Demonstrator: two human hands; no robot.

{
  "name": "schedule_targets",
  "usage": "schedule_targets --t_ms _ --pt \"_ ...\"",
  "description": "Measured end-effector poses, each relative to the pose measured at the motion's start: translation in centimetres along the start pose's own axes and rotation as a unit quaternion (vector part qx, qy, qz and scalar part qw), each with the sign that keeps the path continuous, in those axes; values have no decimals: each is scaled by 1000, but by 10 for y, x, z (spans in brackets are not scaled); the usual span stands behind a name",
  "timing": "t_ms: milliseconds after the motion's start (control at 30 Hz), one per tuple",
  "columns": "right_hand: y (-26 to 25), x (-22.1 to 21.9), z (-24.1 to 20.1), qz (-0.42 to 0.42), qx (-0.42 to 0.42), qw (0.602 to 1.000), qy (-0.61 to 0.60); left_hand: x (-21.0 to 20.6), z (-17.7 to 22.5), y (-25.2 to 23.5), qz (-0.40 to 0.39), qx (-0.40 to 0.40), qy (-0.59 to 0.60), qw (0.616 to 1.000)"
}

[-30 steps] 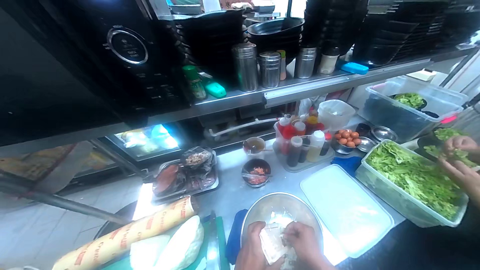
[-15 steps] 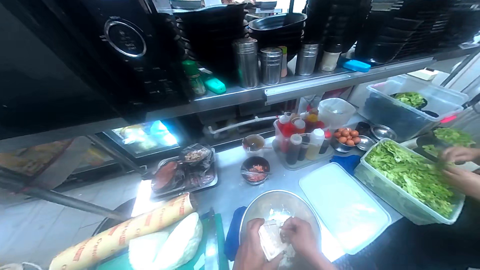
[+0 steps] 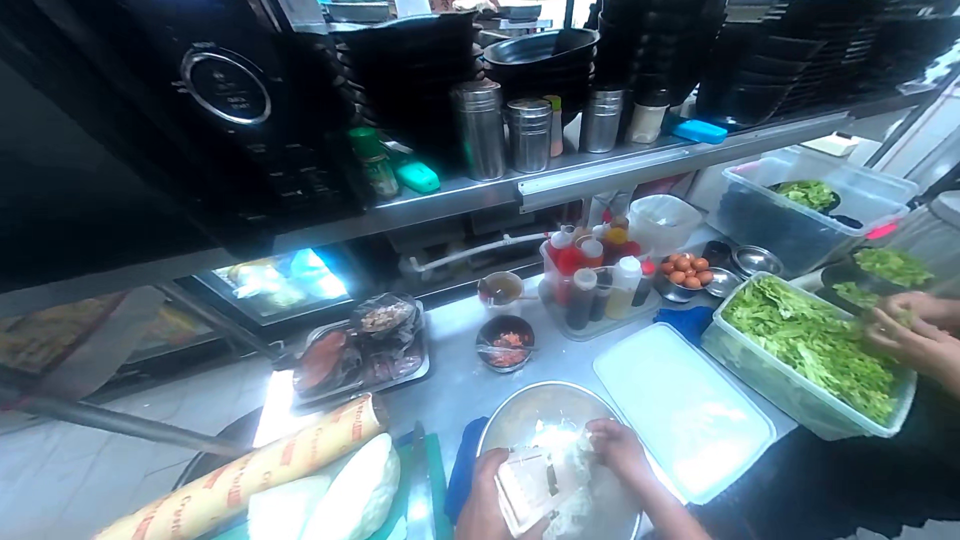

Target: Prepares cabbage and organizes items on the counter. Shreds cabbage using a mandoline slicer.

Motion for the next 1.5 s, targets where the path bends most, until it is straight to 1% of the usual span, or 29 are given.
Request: schedule_targets --t_ms 33,100,167,200,267,333,467,533,600,733,833,933,1033,1100,1167,1200,1233,1267,1300,1333,1367,1400,1433,1467,1500 --pt "-3 2 0 -4 11 999 33 2 -1 2 2 1 3 1000" --pt "-7 2 1 -16 42 985 166 6 -2 4 4 6 8 1000" --pt "-6 -2 0 -17 71 942 329 10 1 4 3 16 7 1000" --pt "-4 -5 0 -15 83 918 386 13 3 4 1 20 2 1000" --pt "-1 -10 0 -13 91 887 453 17 6 4 -3 17 -8 1000" --pt "1 -15 0 -18 87 868 489 21 6 7 -3 21 -14 1000" --pt "11 -33 -4 -43 84 811 578 25 4 12 -2 38 -19 999" --pt "11 -41 3 -54 98 790 603 25 6 12 -5 42 -26 999" --pt "5 -46 14 -58 108 778 616 24 10 9 -14 44 -32 998" --pt "-5 -49 19 -45 126 787 602 24 12 4 -26 48 -37 998" --pt "-15 -52 11 -24 134 795 591 25 12 1 -32 52 -38 997" --pt "-25 -64 -1 -59 152 787 595 26 13 -2 -36 55 -41 997" --pt "-37 -76 -1 -95 171 760 619 25 11 -4 -41 51 -44 997" --pt "-42 -82 0 -112 165 746 636 26 10 -3 -36 48 -41 997" --pt "-41 -80 -2 -114 166 750 629 26 8 -1 -27 41 -31 998" --pt "-39 -76 -6 -104 172 766 611 27 6 0 -23 38 -30 999" --pt "-35 -69 -11 -87 176 795 574 27 4 2 -22 38 -29 999" --pt "-30 -61 -18 -71 158 839 516 28 3 4 -19 42 -29 999" --pt "-22 -51 -26 -61 122 893 429 30 2 6 -17 49 -28 998" --pt "-14 -41 -30 -62 89 949 297 31 1 8 -18 57 -24 998" --pt "-8 -32 -29 -77 53 988 120 32 -1 10 -18 64 -17 998" --pt "-2 -25 -27 -99 18 993 -56 33 -3 11 -17 69 -11 997" --pt "2 -21 -25 -116 -18 976 -183 33 -5 13 -15 71 -7 997" --pt "3 -19 -21 -127 -57 956 -258 34 -7 14 -14 68 -3 998" --pt "2 -19 -17 -124 -93 943 -294 35 -8 16 -12 62 -2 998"
Point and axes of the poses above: each hand's wrist, its own y-axis away from the middle knuckle, its own x-axis out of the back of the hand, z = x × y, the point moved 2 cm from there along -y, towards the middle knuckle, and after that the axes turned 3 degrees about y, right-handed, at the moved point
